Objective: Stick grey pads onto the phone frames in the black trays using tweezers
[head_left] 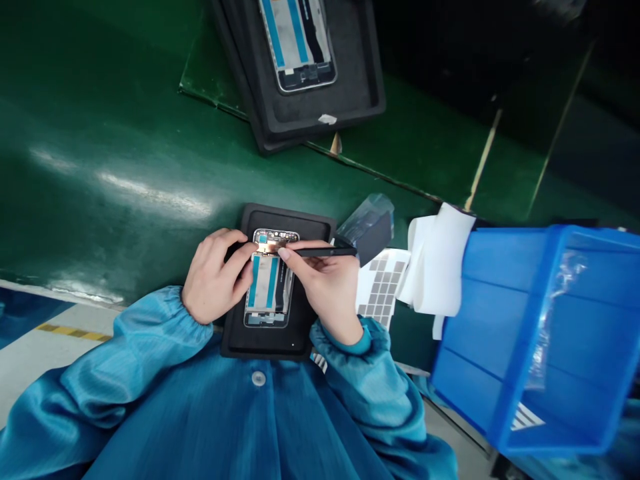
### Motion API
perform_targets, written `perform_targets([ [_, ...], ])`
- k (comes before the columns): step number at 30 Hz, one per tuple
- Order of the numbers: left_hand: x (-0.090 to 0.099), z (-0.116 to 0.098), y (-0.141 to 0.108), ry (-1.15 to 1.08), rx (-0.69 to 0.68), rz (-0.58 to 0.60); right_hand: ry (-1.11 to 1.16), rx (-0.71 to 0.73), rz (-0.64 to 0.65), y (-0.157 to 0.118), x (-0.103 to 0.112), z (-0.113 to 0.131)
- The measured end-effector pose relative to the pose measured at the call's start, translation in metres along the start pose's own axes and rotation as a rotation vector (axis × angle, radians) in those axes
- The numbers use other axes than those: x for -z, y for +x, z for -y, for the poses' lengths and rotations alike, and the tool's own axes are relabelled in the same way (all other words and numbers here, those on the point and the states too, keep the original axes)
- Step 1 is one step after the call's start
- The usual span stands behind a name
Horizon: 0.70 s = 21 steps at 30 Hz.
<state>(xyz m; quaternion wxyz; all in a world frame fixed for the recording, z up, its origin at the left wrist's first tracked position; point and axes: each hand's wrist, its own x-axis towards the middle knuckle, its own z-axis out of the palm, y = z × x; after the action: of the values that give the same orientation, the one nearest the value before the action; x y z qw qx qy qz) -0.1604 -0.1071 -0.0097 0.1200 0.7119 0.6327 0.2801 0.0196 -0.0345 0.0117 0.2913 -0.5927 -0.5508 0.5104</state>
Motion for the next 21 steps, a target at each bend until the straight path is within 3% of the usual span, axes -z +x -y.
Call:
perform_targets([
  [14, 0.0000, 0.0008, -0.0011, 0.014, -0.007, 0.003, -0.020, 0.009, -0.004, 0.0008, 0.0002, 0.0000],
  [21, 0.0057, -0.0056, -0.0033, 0.208, -0.136, 0.058, -0.018, 0.025, 0.020, 0.0009, 0.0009, -0.0024],
])
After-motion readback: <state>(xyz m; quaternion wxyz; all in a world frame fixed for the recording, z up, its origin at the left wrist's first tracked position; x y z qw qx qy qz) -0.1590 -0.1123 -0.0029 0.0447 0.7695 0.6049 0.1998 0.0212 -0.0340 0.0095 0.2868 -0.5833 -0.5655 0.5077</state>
